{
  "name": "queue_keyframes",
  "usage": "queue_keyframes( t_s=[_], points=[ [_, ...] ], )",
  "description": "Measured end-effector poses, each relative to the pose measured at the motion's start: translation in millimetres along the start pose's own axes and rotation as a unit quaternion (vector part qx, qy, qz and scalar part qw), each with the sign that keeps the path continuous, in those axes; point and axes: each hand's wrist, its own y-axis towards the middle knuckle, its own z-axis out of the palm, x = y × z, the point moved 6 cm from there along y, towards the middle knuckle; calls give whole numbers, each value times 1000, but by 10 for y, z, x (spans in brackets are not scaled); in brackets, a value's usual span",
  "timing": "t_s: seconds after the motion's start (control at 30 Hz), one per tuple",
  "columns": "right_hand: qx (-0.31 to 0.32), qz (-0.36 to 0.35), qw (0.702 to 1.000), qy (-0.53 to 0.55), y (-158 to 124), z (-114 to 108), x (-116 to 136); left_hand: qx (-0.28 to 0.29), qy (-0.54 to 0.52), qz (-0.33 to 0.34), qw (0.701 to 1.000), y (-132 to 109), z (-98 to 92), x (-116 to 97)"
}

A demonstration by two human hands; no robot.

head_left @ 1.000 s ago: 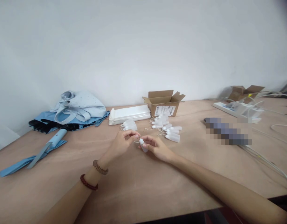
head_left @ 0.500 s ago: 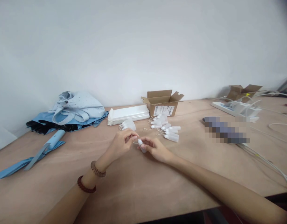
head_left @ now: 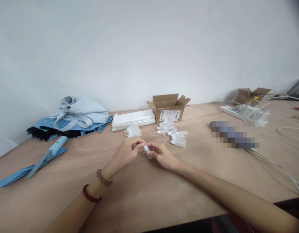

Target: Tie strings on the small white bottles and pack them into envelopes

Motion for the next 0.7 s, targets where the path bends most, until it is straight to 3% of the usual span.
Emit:
queue_keyframes(
  t_s=[0.2, 0.37, 0.7],
  points=[
    [-1, -2, 1000, 11, -6, 6, 42, 9, -46, -52, 998, -30, 44, 85],
    [-1, -1, 1000, -4, -5, -10, 48, -25, -48, -73, 996, -53, 52, 168],
    [2, 1, 1000, 4, 3, 3, 14, -48, -71, -82, 993, -40, 70, 97]
  ],
)
